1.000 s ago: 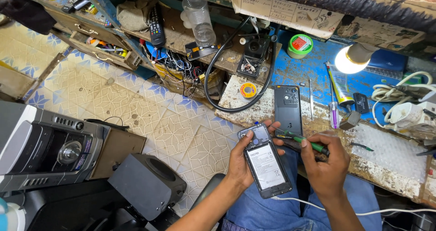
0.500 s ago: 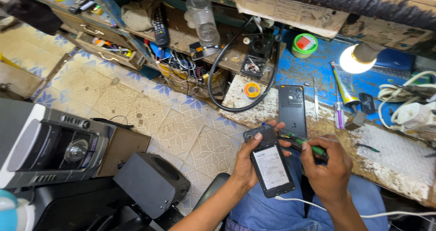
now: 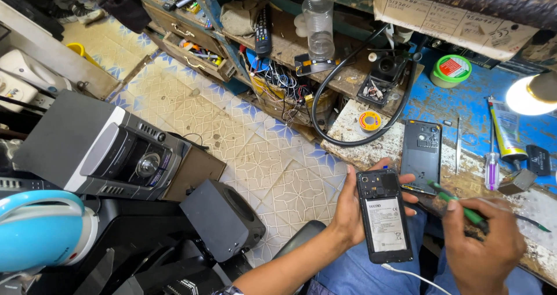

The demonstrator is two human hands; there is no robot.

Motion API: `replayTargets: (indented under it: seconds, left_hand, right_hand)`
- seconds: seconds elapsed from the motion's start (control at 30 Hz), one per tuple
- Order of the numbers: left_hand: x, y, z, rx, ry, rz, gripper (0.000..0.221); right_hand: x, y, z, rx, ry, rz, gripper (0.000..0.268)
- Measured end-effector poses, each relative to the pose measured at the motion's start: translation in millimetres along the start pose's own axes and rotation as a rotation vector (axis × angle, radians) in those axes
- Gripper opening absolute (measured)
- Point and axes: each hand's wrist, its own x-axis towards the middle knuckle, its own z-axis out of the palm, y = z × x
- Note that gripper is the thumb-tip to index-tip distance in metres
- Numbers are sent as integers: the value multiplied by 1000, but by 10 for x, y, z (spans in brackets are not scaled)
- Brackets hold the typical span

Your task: Using a precision screwdriver to remove or install screws on a smartphone's internal panel.

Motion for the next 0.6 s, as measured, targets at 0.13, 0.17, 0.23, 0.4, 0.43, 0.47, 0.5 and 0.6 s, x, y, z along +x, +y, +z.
replayTargets:
  seconds: [0.13,0.17,0.23,0.4,0.43,0.47,0.5,0.6]
  left_hand:
    - [-4,16,42,130,24,11,75]
    - [-10,15,58,174,9,9,76]
    - [2,14,108,208,-14,-8,77]
    - [-37,8,202,382,13,-42,77]
    - [-34,2,204,379,12,-49,77]
    - [-36,2,207,398,12,-52,77]
    - [-40,3,211,417,12,-54,78]
    - [-46,9,250,459,15,-52,78]
  right_hand:
    - [44,-331,-188,68,-1,136,23]
    - [65,-419,-211,167,16,144,19]
    - [86,-523,-239,249,41,152,14]
    - [158,-731,-274,337,-88,103,11]
    - [168,-744,-286,331,-85,107,11]
    - [182,-758,-292,321,-115,100,11]
    - [195,-773,-297,312,-145,94,11]
    - [215,-775,-295,300,-144,81,9]
